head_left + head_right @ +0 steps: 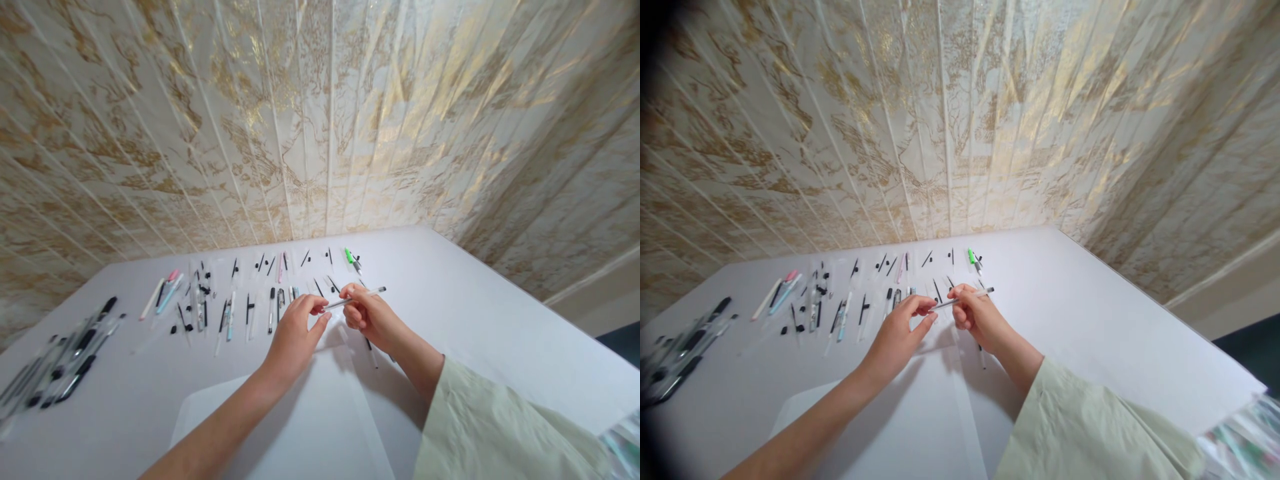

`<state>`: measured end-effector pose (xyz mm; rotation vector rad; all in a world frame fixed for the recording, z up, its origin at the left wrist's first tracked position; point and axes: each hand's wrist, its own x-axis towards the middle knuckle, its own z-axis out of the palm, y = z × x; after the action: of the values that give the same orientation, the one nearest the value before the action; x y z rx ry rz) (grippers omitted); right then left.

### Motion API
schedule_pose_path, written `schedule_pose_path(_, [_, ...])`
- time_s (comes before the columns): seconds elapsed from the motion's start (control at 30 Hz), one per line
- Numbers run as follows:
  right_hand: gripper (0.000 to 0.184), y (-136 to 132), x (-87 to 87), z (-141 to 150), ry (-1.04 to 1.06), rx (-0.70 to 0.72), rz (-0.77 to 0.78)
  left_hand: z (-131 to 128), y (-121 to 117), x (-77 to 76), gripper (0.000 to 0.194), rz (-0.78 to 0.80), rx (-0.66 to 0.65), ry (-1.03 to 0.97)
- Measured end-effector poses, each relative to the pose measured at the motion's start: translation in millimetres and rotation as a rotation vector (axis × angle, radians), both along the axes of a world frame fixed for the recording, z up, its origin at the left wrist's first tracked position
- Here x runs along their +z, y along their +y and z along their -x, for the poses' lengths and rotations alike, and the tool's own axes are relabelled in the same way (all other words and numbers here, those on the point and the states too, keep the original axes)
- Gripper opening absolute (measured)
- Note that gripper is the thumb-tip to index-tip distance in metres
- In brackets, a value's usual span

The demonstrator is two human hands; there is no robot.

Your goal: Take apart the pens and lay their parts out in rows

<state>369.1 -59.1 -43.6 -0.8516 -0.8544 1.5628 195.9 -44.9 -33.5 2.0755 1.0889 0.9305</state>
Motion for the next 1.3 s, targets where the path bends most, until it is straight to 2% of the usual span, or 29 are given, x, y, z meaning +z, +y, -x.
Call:
schedule_pose_path(0.23, [0.021,-1.0,-3.3,2.2,0.025,0.031,0.034,7.1,-0.5,-8.1,0.009,-0.215,-0.008,0.098])
schedule_pose_path(0.47, [0.021,0.3,-3.3,1.0,-0.005,0.010,0.054,13.5,2.1,-8.9,0.018,-0.324,-0.024,0.188])
schedule_pose_path(0.57, [0.020,0.0,-2.2,1.3,-0.013,0.010,0.055,12.9,1.7,-8.7,0.019,-0.306,-0.041,0.178])
schedule_pose_path(0.77, [0.018,-0.1,0.4,-0.8,-0.038,0.032,0.036,10.4,-0.9,-2.4,0.017,-0.049,-0.070,0.014])
schedule_pose_path(0.97, [0.016,-0.4,3.1,-1.4,-0.061,0.029,0.023,9.9,-2.4,5.7,0.017,0.294,-0.116,-0.100])
schedule_pose_path(1.3, [0.018,-1.0,5.3,0.6,-0.083,0.022,0.015,10.3,-1.0,2.7,0.016,0.910,-0.233,-0.482])
